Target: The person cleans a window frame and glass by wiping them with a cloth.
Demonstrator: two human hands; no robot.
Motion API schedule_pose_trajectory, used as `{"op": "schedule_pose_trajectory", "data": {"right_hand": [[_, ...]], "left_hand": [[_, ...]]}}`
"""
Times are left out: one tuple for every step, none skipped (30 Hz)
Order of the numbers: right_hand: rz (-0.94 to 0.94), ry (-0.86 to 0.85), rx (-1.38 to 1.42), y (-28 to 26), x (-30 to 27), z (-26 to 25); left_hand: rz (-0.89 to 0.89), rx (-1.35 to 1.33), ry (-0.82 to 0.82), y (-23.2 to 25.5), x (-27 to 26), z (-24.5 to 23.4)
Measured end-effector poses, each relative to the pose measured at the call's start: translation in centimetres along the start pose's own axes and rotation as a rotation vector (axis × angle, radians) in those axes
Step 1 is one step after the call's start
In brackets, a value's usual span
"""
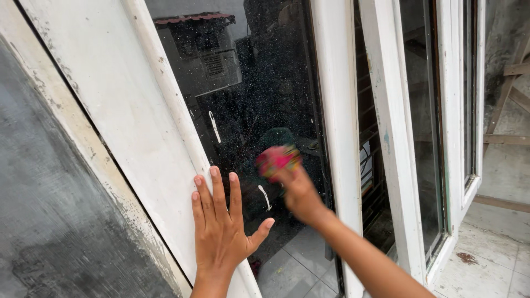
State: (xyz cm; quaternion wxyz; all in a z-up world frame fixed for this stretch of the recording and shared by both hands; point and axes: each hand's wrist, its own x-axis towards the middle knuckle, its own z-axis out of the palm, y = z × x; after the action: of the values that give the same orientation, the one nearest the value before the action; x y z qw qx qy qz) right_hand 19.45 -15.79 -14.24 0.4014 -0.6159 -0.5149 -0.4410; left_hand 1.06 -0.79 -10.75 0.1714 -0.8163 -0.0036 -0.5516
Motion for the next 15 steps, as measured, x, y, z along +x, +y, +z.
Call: {"op": "schedule_pose_trajectory", "data": {"right_hand": [[0.083,0.092,-0.005,2.3,0.3,-0.7],[0.169,0.185,-0.008,4.0,0.4,-1.1],[0.201,0.24,-0.037,4.9,0.3,-1.1],[0.232,0.295,-0.067,5.4,0.4,-1.2],[0.264,0.35,-0.098,5.3,0.7,-1.2],[0.311,0.407,-0.045,4.6,1.2,-0.7],[0.357,0.463,0.008,3.3,1.9,0.3],[0.409,0.515,0.062,1.5,2.3,1.3],[0.393,0.497,0.102,-0.8,2.4,2.2],[0.376,0.48,0.141,-3.5,2.3,3.0],[0.235,0.388,0.176,-6.2,2.0,3.8],[0.093,0.295,0.207,-8.9,1.6,4.4],[0.072,0.18,0.307,-11.4,0.8,4.9],[0.06,0.06,0.408,-13.0,0.0,4.9],[0.052,-0.012,0.397,-12.6,-0.3,4.2]], "left_hand": [[-0.001,0.014,0.003,0.0,0.0,0.2],[0.003,0.004,0.004,0.0,-0.1,0.3],[0.006,-0.005,0.006,-0.1,-0.1,0.4],[0.009,-0.015,0.008,-0.1,-0.1,0.4],[0.019,-0.015,0.013,-0.2,0.0,0.4],[0.026,-0.016,0.02,-0.2,0.0,0.3],[0.032,-0.017,0.027,-0.2,0.1,0.2],[0.025,-0.028,0.027,-0.2,0.0,0.0],[0.019,-0.039,0.028,-0.1,0.0,-0.1],[0.012,-0.051,0.03,0.0,0.1,-0.1],[0.006,-0.076,0.04,0.1,0.1,-0.3],[0.001,-0.104,0.052,0.1,0.1,-0.4],[-0.005,-0.132,0.065,0.2,0.1,-0.4],[0.011,-0.107,0.05,0.4,-0.1,-0.5],[0.026,-0.083,0.036,0.3,-0.1,-0.5]]}}
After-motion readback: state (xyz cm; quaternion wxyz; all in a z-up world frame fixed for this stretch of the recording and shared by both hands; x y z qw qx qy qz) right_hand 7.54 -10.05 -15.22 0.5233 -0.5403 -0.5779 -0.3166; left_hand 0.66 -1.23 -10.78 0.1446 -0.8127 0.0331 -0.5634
